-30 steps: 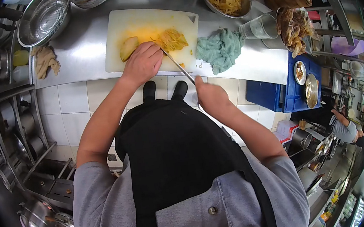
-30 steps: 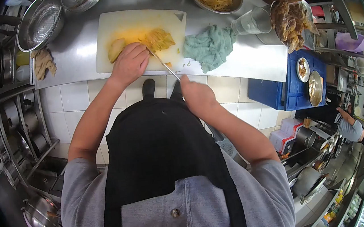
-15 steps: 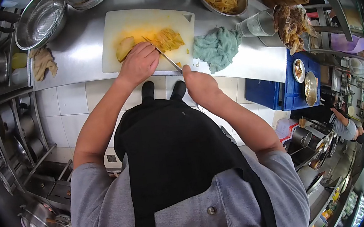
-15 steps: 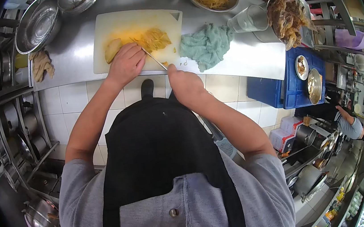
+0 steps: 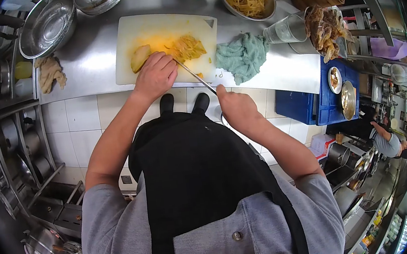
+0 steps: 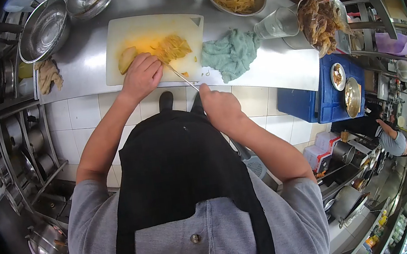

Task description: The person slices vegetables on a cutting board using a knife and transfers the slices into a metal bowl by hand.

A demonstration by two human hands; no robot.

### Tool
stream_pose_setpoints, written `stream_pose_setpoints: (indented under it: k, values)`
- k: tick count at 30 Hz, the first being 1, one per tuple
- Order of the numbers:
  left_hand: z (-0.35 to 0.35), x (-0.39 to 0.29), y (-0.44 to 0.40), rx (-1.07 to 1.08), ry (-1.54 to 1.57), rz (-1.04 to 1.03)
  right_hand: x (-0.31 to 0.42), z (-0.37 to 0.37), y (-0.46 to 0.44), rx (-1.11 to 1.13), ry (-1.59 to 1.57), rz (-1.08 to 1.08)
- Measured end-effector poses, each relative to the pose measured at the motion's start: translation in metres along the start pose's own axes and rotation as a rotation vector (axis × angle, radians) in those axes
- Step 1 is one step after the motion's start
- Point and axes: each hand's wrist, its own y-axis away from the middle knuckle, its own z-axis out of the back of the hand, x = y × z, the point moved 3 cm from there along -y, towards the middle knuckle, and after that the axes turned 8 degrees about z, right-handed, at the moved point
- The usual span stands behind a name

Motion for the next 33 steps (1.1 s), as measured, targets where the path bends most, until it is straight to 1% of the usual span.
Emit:
stream_pose_setpoints:
  k: [2, 4, 7, 14, 16, 17, 19, 21, 26, 28, 33]
  values:
    - [0.001, -0.001, 0.0, 0.002, 0.009, -0.001, -0.001, -0.008, -0.02, -0.011, -0.008, 0.002]
    - [0.001, -0.003, 0.0, -0.049, -0.026, -0.002, 0.0, -0.019, -0.034, -0.008, -0.016, -0.003]
    - [0.003, -0.002, 0.002, -0.014, -0.026, 0.015, 0.002, -0.015, -0.023, 0.003, -0.026, -0.023]
    - [0.002, 0.0, 0.004, -0.032, -0.018, -0.008, -0.002, 0.003, 0.006, -0.036, -0.019, -0.02]
    - [0.001, 0.0, 0.004, -0.041, -0.013, -0.008, 0.0, 0.006, 0.003, 0.054, 0.029, 0.0]
    - [0.001, 0.001, 0.004, -0.043, -0.013, -0.008, -0.001, 0.003, -0.001, 0.054, 0.031, 0.001]
    - [0.002, 0.0, 0.004, -0.04, 0.001, -0.001, -0.001, -0.011, -0.013, -0.002, -0.037, 0.024]
    - [0.003, -0.001, 0.005, -0.049, 0.001, -0.001, 0.002, -0.022, -0.026, -0.031, -0.033, 0.023]
    - [0.005, -0.003, 0.005, -0.066, -0.005, -0.014, -0.001, -0.015, -0.028, -0.085, -0.031, 0.015]
    - [0.005, -0.003, 0.008, -0.047, -0.011, -0.007, 0.001, -0.007, -0.017, -0.016, 0.006, -0.021]
    - [0.004, -0.002, 0.009, -0.046, -0.011, -0.016, 0.004, -0.002, -0.007, 0.01, 0.012, 0.004]
